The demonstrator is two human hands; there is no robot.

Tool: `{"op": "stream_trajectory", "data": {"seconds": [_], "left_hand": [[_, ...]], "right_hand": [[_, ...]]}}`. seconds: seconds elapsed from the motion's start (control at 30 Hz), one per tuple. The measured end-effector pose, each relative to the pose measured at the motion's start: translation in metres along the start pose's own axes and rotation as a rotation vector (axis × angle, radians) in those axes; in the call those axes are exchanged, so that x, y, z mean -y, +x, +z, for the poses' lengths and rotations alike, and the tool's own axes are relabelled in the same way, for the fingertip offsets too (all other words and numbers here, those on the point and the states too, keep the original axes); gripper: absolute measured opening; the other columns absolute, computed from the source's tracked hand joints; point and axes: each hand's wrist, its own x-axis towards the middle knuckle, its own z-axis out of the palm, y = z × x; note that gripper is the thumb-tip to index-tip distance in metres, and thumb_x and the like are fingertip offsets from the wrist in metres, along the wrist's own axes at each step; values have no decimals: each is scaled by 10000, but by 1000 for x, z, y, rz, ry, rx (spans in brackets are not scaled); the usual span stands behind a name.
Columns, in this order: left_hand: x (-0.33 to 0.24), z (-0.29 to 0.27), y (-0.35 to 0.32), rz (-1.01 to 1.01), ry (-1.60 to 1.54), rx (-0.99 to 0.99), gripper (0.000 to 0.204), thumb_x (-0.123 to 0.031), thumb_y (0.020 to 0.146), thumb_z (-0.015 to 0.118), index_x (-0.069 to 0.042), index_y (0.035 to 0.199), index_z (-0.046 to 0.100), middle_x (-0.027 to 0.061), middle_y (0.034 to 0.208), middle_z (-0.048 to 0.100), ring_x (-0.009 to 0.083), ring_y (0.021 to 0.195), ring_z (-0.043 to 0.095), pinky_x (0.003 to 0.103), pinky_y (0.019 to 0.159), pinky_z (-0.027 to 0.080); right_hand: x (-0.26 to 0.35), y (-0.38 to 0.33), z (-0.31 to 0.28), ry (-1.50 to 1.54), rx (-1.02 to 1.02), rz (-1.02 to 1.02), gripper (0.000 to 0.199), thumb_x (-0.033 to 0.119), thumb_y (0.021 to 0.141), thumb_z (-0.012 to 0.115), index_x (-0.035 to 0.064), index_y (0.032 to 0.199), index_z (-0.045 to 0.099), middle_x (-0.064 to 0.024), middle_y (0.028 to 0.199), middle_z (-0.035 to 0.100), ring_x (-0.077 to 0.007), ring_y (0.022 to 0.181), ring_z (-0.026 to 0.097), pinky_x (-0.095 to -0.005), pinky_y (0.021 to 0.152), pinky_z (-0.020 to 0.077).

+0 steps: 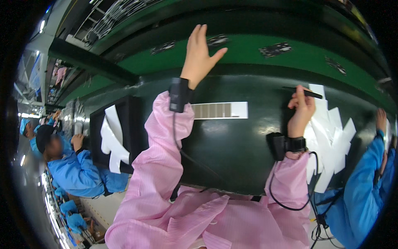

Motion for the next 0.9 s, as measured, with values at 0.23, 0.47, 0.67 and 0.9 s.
{"op": "stream_trajectory", "data": {"seconds": [0.23, 0.47, 0.67, 0.9], "left_hand": [[-36, 90, 7, 38, -134, 196, 700, -316, 763, 743, 47, 1273, 431, 220, 1256, 512, 365, 1175, 488, 438, 989, 397], [-47, 137, 19, -25, -159, 252, 418, -274, 760, 733, -85, 1107, 597, 78, 1037, 633, 271, 1030, 573, 425, 862, 428], [-38, 92, 25, 1, -210, 301, 517, -248, 723, 763, -15, 1116, 521, 142, 971, 655, 319, 936, 614, 413, 816, 483], [-53, -12, -53, -10, -519, 399, 439, -121, 729, 767, -18, 1005, 442, 174, 929, 589, 331, 925, 596, 396, 791, 479]], "right_hand": [[-1, -5, 4, 54, -2, 46, 166, 180, 897, 659, 21, 926, 621, -19, 689, 566, -65, 486, 455, -199, 455, 332], [0, -3, 4, 77, -5, 58, 147, 164, 896, 660, 25, 906, 613, -24, 687, 568, -68, 476, 464, -201, 448, 336], [0, 0, -1, 51, 20, 51, 146, 160, 899, 658, 22, 924, 618, -18, 685, 564, -60, 488, 456, -194, 451, 331], [8, -7, 2, 14, 32, -6, 177, 182, 910, 645, 12, 955, 623, -15, 703, 569, -57, 502, 446, -193, 463, 318]]}}
